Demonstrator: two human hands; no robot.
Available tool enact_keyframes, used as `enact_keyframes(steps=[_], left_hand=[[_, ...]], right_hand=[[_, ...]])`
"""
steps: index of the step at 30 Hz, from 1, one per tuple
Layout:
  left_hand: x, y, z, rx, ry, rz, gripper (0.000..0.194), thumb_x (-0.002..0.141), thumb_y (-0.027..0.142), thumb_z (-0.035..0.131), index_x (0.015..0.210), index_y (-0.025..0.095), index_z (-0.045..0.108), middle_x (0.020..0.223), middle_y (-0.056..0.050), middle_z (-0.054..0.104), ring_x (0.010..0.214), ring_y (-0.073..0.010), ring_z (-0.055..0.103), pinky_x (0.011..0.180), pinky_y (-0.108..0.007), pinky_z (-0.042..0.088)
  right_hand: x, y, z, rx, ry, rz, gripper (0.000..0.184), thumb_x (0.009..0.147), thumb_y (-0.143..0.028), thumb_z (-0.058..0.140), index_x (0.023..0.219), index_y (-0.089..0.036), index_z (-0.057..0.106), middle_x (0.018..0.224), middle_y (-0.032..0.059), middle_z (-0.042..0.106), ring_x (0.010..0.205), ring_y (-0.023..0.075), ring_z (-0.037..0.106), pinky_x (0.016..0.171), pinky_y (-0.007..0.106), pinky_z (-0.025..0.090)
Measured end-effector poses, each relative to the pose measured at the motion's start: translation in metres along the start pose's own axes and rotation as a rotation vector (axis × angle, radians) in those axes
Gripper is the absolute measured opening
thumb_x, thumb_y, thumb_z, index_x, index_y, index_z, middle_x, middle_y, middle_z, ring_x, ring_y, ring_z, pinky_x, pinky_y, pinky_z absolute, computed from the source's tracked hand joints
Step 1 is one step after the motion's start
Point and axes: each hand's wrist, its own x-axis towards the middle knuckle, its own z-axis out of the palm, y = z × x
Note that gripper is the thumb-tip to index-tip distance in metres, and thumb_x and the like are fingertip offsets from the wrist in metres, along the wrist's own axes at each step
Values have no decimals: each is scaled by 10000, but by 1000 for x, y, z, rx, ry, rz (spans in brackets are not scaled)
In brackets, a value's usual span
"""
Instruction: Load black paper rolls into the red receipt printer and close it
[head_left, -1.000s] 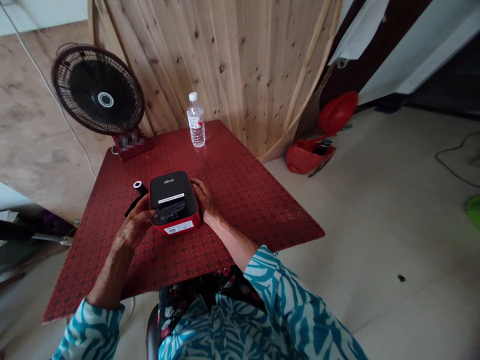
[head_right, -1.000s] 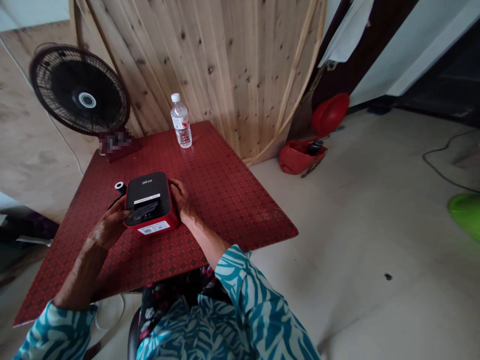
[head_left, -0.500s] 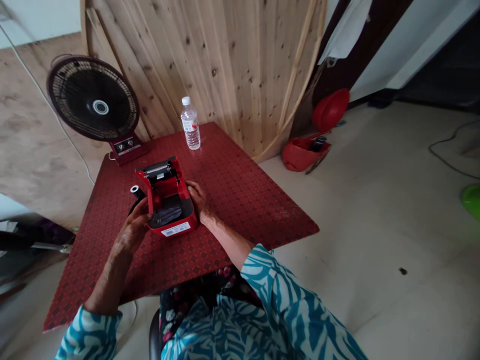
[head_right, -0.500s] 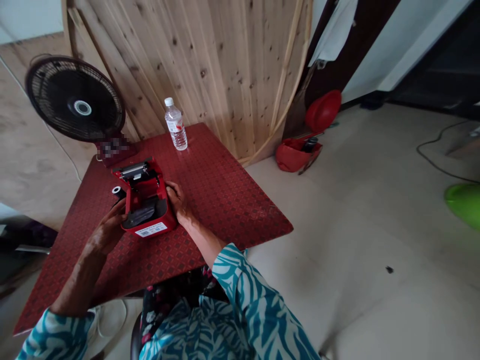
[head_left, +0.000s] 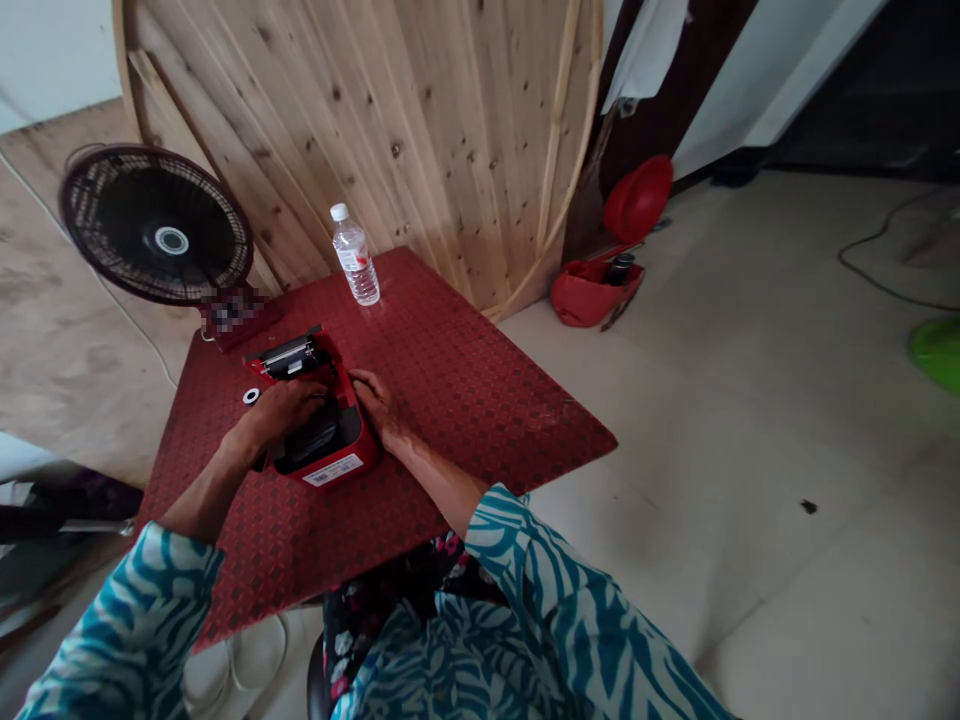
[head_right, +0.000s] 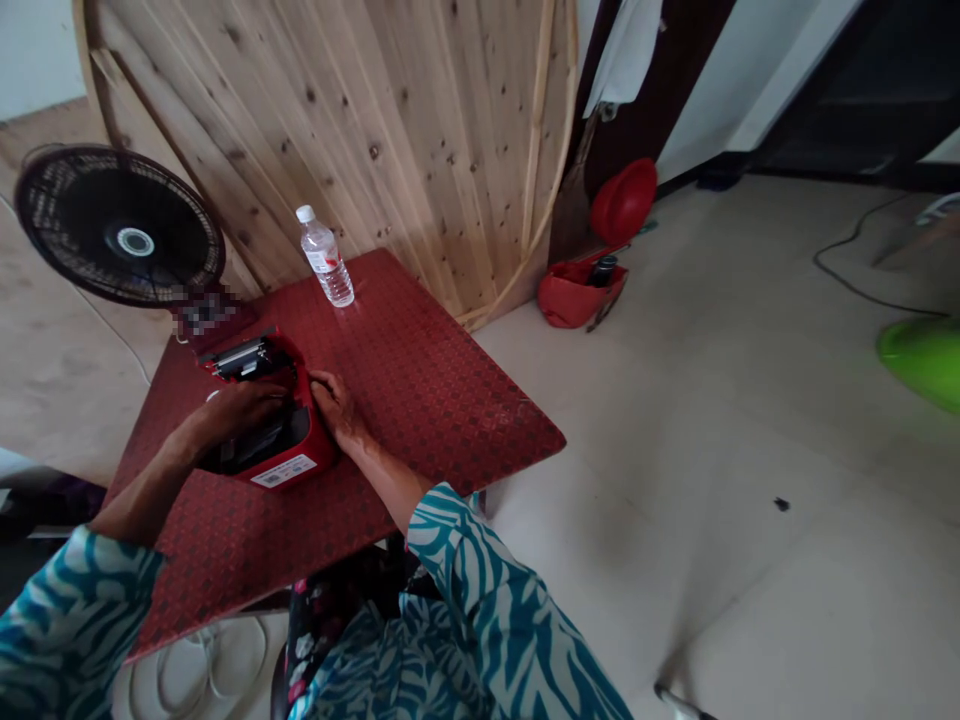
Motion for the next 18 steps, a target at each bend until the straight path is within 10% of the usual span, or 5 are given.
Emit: enact_keyframes(steps=[8,18], left_hand=[[18,0,-2,15,-178,80,260,784,264,525,929,216,736,1039,-61,762,960,-217,702,858,-277,507],[-40,4,-12,-99,135,18,420,811,460,544,1161,243,627,1070,-54,743,974,-240,695,879,-346,533]], right_hand=[[0,-3,1,-11,3,11,266,843,-345,533,1049,-267,682,1119,5,685,1109,183,602,1008,350,434],[0,0,-1,16,-25,40,270,844,-357,544,1064,-272,675,1123,0,687,1111,184,599,1024,360,431]])
